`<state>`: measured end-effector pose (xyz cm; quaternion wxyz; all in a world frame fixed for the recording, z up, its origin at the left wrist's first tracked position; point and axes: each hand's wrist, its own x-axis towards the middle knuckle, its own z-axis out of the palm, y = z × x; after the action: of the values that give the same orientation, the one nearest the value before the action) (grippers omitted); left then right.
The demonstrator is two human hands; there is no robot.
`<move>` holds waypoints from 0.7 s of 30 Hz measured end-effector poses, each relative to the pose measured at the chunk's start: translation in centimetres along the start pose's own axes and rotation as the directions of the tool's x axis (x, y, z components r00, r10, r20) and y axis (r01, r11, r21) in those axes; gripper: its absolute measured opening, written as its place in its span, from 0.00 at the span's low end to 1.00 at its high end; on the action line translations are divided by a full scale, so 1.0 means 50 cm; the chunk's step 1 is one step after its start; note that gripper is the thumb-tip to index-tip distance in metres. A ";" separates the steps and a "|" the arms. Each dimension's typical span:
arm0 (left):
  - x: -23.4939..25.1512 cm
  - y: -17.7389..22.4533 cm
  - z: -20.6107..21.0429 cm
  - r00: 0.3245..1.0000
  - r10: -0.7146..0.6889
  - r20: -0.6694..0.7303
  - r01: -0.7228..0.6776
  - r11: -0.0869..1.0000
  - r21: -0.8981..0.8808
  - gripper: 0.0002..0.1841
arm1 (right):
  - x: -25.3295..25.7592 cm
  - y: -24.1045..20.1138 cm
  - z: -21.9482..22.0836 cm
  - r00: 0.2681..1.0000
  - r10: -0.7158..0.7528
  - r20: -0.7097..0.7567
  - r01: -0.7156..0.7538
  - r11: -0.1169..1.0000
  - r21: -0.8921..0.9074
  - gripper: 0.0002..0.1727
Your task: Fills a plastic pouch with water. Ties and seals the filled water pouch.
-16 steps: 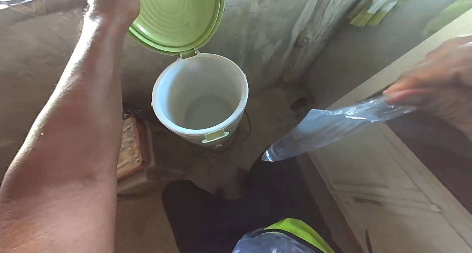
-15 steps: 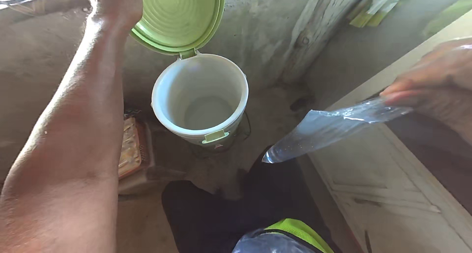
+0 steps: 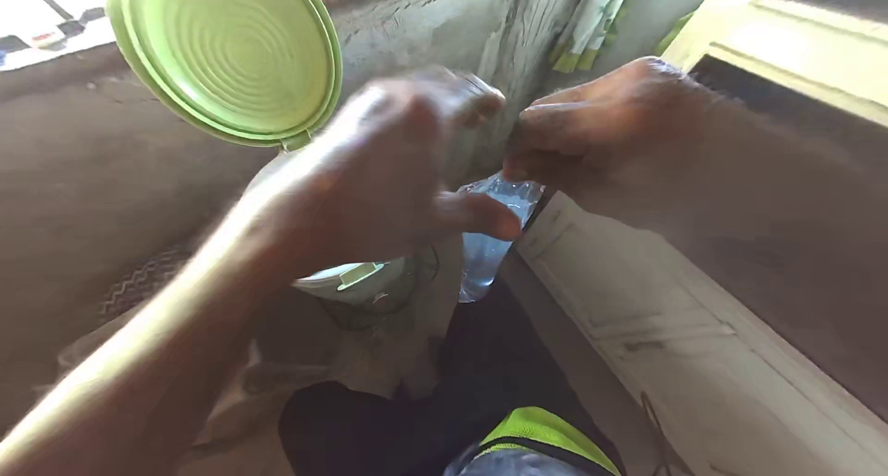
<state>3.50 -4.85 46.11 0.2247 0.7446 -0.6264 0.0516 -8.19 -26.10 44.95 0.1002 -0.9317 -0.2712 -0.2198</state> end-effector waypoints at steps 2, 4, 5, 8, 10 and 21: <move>0.025 0.023 0.035 0.994 0.087 0.066 -0.087 0.996 -0.006 0.22 | 0.006 -0.008 -0.002 1.000 -0.008 -0.021 0.007 1.000 -0.020 0.11; 0.041 0.026 0.047 0.994 0.077 0.076 -0.072 0.995 -0.066 0.11 | 0.009 -0.012 -0.007 0.999 0.004 -0.044 -0.006 0.999 -0.051 0.11; 0.046 0.028 0.047 0.997 0.057 0.053 -0.052 0.995 -0.084 0.07 | 0.009 -0.014 -0.011 0.998 0.018 -0.052 -0.021 0.998 -0.065 0.11; 0.062 0.041 0.033 1.000 0.022 -0.003 -0.022 0.997 -0.069 0.08 | 0.002 -0.021 -0.027 0.986 0.139 -0.095 -0.143 0.989 -0.037 0.10; 0.075 0.051 0.015 0.999 0.044 -0.021 -0.044 0.999 -0.013 0.09 | -0.013 -0.017 -0.026 0.948 0.259 -0.186 -0.239 0.963 0.121 0.10; 0.103 0.025 -0.060 0.988 -0.156 0.004 0.155 0.979 -0.131 0.08 | -0.252 -0.015 0.432 0.863 0.447 0.236 -0.331 0.148 0.932 0.50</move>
<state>3.97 -8.48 50.99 0.2782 0.7748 -0.5677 -0.0050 -10.44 -24.68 20.09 0.7043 -0.7035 -0.0924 -0.0225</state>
